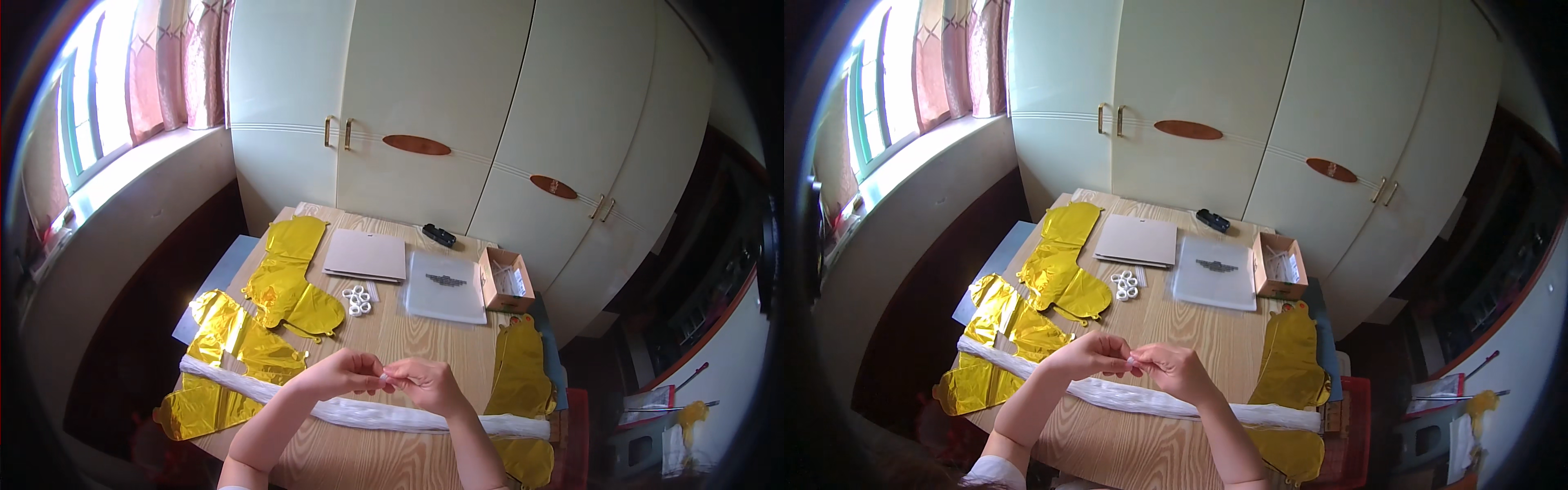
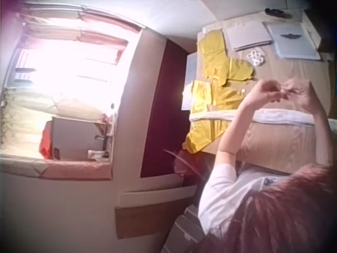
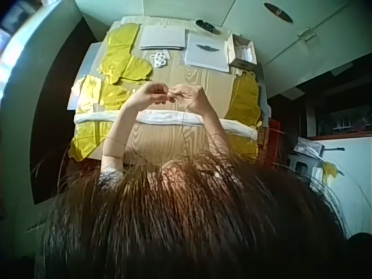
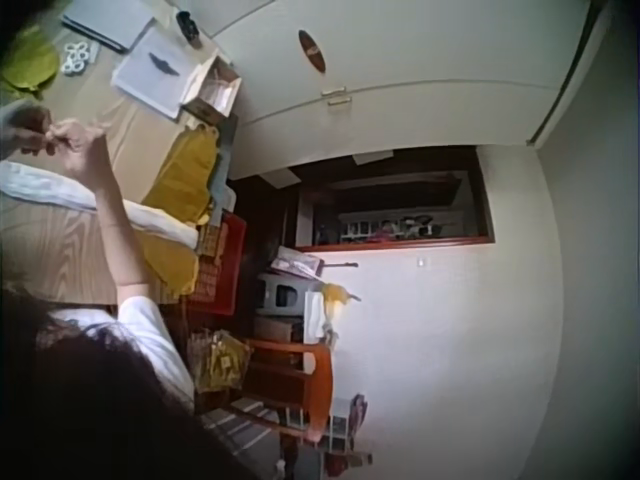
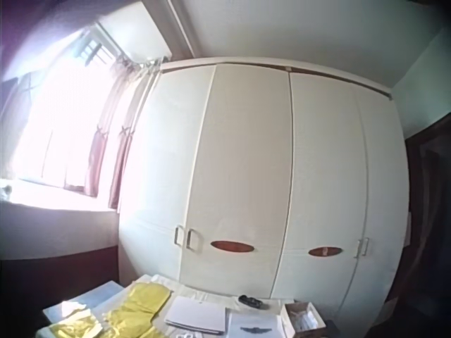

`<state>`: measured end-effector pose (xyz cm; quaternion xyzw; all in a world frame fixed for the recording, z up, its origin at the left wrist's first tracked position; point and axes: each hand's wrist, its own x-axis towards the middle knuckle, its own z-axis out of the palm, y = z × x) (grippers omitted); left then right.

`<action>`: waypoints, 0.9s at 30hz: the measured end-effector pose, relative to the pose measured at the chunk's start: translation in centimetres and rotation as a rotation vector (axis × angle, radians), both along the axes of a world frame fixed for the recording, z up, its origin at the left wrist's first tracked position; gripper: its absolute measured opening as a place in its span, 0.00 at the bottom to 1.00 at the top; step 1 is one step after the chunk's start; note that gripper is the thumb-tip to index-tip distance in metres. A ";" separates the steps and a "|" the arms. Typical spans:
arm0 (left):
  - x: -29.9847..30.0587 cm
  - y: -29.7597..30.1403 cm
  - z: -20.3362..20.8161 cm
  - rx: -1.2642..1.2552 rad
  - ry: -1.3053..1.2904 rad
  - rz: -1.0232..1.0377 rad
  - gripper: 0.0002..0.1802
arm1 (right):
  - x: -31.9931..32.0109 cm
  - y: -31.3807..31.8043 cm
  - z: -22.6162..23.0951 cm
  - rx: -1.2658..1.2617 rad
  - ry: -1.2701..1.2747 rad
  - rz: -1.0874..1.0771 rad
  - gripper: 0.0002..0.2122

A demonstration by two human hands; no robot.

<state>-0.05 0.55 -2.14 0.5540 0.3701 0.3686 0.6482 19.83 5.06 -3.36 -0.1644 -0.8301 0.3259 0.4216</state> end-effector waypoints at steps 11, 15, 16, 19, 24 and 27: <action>-0.6 0.6 -0.4 -0.017 -0.104 -0.081 0.10 | -0.5 -0.4 0.3 0.028 -0.013 -0.020 0.05; -0.9 0.3 -0.1 0.020 -0.050 -0.053 0.11 | -0.5 -0.6 0.5 -0.072 -0.046 -0.023 0.04; -1.0 0.3 -0.1 0.028 -0.078 -0.046 0.11 | -0.5 -0.4 0.6 -0.095 -0.051 -0.021 0.04; -1.2 0.5 -0.6 0.071 -0.130 0.025 0.10 | -0.9 -0.4 0.3 -0.182 -0.050 -0.026 0.04; -3.0 1.4 -0.6 0.310 -0.058 0.476 0.06 | -3.3 2.9 -1.1 -0.436 -0.014 -0.086 0.02; -5.6 0.7 0.9 0.370 -0.229 0.732 0.05 | -7.6 8.4 -2.0 -0.538 -0.050 -0.104 0.03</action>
